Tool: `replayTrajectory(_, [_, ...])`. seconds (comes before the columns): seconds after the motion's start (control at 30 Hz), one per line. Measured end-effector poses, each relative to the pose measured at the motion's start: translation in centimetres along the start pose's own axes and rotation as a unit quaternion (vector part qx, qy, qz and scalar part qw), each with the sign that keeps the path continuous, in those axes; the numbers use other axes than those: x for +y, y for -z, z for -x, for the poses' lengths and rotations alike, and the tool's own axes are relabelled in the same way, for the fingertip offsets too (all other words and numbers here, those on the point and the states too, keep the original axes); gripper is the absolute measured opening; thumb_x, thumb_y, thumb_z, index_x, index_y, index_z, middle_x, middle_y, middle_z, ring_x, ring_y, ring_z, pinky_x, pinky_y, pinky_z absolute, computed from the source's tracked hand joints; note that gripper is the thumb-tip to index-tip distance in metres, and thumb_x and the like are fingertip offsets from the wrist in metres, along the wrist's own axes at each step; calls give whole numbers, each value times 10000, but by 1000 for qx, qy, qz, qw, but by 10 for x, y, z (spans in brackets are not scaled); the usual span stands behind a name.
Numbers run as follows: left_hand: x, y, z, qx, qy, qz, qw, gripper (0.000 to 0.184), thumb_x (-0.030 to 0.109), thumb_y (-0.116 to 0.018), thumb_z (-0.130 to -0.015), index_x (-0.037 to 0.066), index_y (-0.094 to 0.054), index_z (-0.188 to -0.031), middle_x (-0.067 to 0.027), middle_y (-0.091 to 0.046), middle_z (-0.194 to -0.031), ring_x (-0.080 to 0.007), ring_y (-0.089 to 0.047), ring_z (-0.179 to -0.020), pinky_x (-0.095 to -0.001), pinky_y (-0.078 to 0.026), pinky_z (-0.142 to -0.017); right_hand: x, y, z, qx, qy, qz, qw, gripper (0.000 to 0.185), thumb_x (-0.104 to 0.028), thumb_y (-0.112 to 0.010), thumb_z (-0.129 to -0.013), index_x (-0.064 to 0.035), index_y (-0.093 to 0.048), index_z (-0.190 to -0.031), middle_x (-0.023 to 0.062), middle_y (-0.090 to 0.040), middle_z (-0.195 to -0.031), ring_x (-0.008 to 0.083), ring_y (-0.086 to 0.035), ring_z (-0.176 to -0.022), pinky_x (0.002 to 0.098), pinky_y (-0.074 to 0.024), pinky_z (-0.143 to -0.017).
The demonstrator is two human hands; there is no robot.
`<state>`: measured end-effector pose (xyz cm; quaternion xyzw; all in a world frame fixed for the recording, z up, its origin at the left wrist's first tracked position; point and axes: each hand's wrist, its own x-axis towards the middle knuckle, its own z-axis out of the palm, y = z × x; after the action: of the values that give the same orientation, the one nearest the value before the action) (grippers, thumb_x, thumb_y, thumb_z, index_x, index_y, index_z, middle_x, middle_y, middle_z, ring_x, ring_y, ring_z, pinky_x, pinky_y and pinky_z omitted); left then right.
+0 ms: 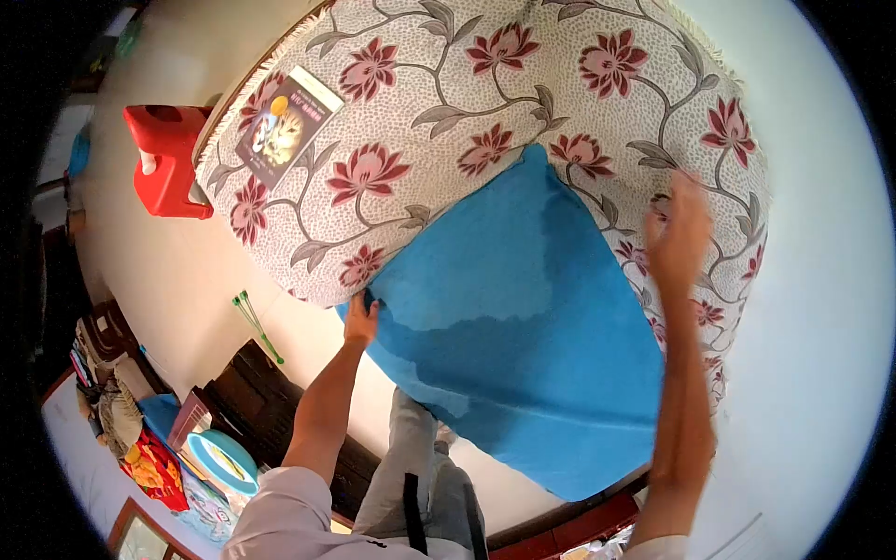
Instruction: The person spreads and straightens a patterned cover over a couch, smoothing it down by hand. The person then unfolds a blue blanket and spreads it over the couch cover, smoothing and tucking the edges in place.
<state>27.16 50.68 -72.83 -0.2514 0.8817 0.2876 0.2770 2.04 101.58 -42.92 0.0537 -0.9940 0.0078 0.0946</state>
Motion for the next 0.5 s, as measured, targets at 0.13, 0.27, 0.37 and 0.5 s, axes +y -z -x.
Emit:
replayTrajectory(0.13, [-93, -12, 2, -28, 369, 51, 928, 657, 466, -557, -924, 44, -469, -1420, -217, -559, -1397, -396, -557, -1256, -485, -434, -1061, -104, -2, 196, -340, 76, -98, 932, 527, -238, -697, -840, -136, -575, -1342, 186, -567, -1360, 386, -507, -1282, 520, -380, -1090])
replayTrajectory(0.27, [-94, 20, 85, 18, 127, 32, 991, 528, 365, -596, -913, 25, -577, -1316, -229, -659, -1235, -353, -636, -1150, -454, -486, -981, -166, 12, 399, -579, 24, -272, 769, 536, -400, -636, -926, -111, -565, -1372, 176, -604, -1346, 384, -564, -1228, 480, -445, -1038])
replayTrajectory(0.37, [-53, 32, 140, -54, -5, 209, 976, 437, 275, -638, -916, 36, -608, -1280, -166, -703, -1128, -265, -669, -1035, -361, -512, -909, -215, 47, 483, -532, 39, -312, 786, 546, -422, -617, -948, -109, -559, -1392, 182, -625, -1324, 360, -602, -1195, 465, -468, -1019])
replayTrajectory(0.5, [23, 71, 257, -152, -100, 316, 931, 355, 181, -593, -968, 37, -599, -1292, -125, -707, -1130, -183, -656, -1047, -307, -505, -908, -264, 98, 518, -494, -141, -459, 725, 448, -345, -640, -952, -69, -609, -1304, 168, -682, -1218, 327, -684, -1034, 405, -532, -889])
